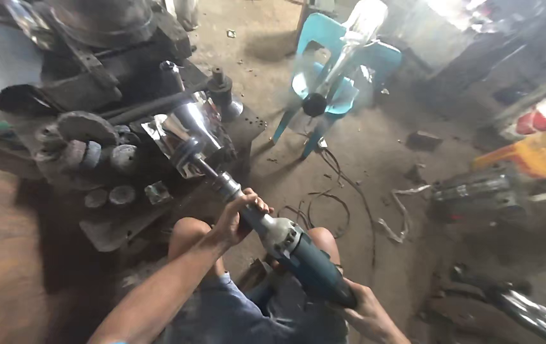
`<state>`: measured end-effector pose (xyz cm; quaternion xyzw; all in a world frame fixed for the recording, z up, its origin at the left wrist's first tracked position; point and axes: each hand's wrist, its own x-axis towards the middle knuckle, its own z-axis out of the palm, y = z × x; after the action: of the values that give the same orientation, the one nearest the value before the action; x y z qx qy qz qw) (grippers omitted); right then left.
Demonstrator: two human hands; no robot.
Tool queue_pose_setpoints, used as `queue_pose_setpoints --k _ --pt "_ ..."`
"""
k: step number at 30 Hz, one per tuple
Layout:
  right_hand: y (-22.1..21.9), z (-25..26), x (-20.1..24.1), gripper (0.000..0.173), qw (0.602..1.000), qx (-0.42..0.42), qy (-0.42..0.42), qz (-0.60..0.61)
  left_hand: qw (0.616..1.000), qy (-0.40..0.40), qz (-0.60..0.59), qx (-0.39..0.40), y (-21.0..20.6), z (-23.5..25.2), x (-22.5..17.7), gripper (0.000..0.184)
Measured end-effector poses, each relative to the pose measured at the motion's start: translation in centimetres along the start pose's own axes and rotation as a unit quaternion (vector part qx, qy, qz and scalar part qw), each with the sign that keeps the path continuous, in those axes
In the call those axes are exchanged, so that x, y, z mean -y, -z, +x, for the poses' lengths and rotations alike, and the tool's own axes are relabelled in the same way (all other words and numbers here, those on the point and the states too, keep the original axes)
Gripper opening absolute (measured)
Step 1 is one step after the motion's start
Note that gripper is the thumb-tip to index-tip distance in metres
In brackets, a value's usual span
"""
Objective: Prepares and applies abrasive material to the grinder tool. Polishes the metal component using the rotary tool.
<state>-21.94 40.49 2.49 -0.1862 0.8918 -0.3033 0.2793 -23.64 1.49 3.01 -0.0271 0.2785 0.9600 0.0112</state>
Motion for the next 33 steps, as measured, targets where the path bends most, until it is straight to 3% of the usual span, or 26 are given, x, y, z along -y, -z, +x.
queue_pose_setpoints --k 4,8,11,17,26,33 --pt "0.5 0.4 1.4 0.046 0.994 0.083 -0.064 -0.033 0.998 -0.010 -0.024 -0.057 1.6 -2.5 1.0 0.009" --pt "0.1 0.5 3.2 0.042 0.988 0.077 -0.101 -0.092 0.995 -0.018 -0.060 -0.084 1.6 -3.6 0.7 0.013" --pt "-0.3 0.7 4.1 0.043 0.989 0.051 -0.078 -0.118 0.994 -0.038 -0.083 -0.064 1.6 -3.5 0.1 0.012" --pt "0.1 0.9 6.6 0.053 0.987 0.034 -0.048 -0.152 0.981 -0.058 -0.113 -0.148 1.0 -4.3 -0.6 0.012" --pt "0.5 3.1 9.0 0.045 0.983 0.034 -0.018 -0.181 0.965 -0.101 -0.157 -0.185 1.7 -4.6 -2.6 0.023" --pt "-0.1 4.3 12.3 0.051 0.980 0.009 -0.004 -0.200 0.962 -0.136 -0.162 -0.174 2.5 -5.1 -4.0 0.030"
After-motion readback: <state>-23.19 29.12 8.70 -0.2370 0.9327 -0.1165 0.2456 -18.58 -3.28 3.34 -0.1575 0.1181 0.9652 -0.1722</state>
